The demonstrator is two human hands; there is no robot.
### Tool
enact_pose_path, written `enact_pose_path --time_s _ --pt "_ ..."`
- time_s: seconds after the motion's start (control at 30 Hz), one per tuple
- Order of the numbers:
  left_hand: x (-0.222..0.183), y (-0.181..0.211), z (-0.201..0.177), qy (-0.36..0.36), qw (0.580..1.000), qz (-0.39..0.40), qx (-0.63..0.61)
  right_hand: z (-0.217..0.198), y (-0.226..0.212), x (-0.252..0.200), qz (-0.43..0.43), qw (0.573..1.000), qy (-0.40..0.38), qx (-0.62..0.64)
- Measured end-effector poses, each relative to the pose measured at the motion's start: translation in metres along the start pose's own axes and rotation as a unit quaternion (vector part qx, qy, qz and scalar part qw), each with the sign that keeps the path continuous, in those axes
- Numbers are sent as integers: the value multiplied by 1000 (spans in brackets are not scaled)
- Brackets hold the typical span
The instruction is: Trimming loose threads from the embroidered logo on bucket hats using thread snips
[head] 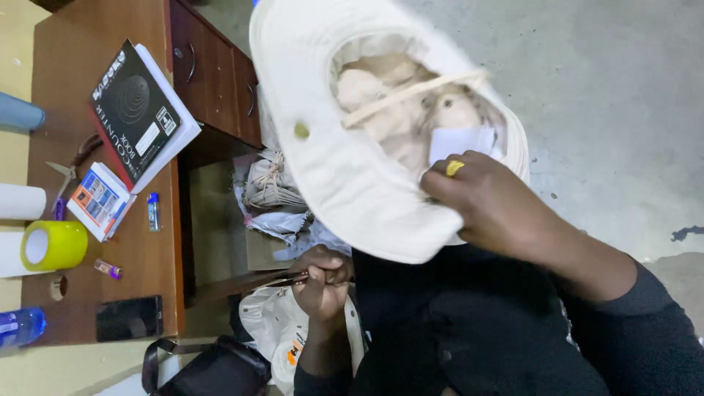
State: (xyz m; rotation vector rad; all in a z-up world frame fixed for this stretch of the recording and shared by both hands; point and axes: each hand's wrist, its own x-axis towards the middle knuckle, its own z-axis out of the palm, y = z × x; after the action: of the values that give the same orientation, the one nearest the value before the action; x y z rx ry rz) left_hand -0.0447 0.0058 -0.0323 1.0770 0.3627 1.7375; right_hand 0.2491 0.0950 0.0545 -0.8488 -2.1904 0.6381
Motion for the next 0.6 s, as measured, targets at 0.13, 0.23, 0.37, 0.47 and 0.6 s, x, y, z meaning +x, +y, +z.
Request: enact_pose_path --time_s 0.13,0.23,0.37,0.47,0.6 --pt "22 12 31 -88 993 19 77 94 38 -38 -38 969 -30 -241" --pt "24 2 43 -152 960 -21 233 163 73 -90 -34 952 -99 -288" --pt "23 -46 46 -239 862 -163 417 195 90 -141 -24 954 -148 -258" --pt "10 -111 13 -156 797 -180 555 178 93 -144 13 973 -159 -168" --pt "11 -151 -9 -142 761 -237 587 153 67 -125 36 989 -132 -54"
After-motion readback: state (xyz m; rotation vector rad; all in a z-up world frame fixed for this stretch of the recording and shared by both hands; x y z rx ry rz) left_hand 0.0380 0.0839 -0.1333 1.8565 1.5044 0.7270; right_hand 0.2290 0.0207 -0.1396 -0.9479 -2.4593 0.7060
